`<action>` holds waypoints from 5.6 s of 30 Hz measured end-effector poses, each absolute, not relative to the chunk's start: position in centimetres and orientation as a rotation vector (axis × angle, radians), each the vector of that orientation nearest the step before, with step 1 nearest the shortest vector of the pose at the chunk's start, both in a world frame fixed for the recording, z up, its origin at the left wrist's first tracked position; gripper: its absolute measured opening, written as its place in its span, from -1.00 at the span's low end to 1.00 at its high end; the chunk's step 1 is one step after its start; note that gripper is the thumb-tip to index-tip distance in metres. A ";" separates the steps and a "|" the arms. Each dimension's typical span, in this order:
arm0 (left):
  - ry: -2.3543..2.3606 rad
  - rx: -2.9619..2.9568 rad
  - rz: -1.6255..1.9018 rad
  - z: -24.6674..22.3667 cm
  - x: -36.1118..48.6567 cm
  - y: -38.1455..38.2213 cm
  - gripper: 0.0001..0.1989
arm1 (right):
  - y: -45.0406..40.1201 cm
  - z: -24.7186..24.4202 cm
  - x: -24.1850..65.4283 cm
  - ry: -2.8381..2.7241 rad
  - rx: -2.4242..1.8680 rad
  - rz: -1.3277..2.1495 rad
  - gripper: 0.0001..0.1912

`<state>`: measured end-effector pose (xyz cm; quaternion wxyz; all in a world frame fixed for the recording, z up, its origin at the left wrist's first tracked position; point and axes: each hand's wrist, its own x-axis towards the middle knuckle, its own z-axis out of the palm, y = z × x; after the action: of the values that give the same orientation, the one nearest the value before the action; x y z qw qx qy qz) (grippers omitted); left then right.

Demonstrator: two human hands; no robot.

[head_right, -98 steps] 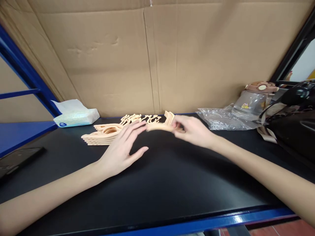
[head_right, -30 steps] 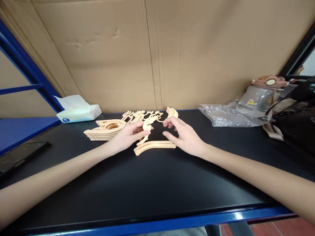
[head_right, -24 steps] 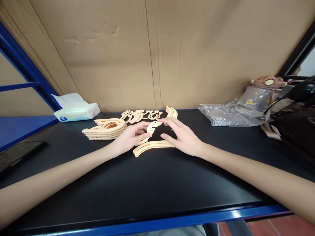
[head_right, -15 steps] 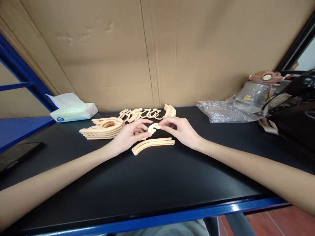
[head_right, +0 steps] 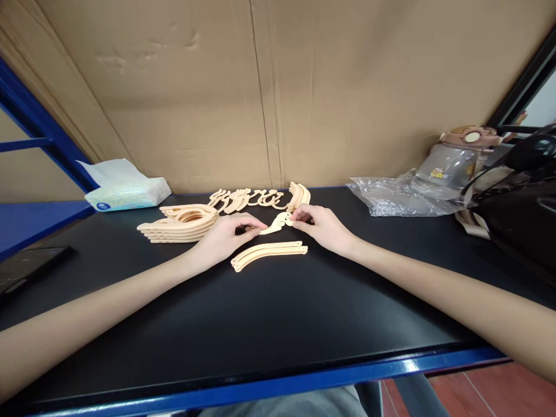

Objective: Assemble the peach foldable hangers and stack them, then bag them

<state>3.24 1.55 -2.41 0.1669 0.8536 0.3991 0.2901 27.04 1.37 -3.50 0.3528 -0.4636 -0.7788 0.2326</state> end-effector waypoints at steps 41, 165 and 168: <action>1.212 2.699 0.872 -1.6 3.4 0.2 -0.83 | 0.1 -2.9 26.9 -2.298 -1.150 0.076 -0.81; 1.510 2.650 0.624 0.7 2.0 -3.4 -0.70 | 0.4 -2.8 27.6 -1.680 -0.995 1.221 -0.66; 1.449 2.728 0.521 -0.3 2.3 -3.4 -0.75 | 0.4 -2.8 27.7 -1.655 -0.988 1.218 -0.70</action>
<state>2.31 -3.41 -0.27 0.0046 0.8708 0.4626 0.1663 27.65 0.40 -2.80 0.4176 -0.3936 -0.6595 0.4855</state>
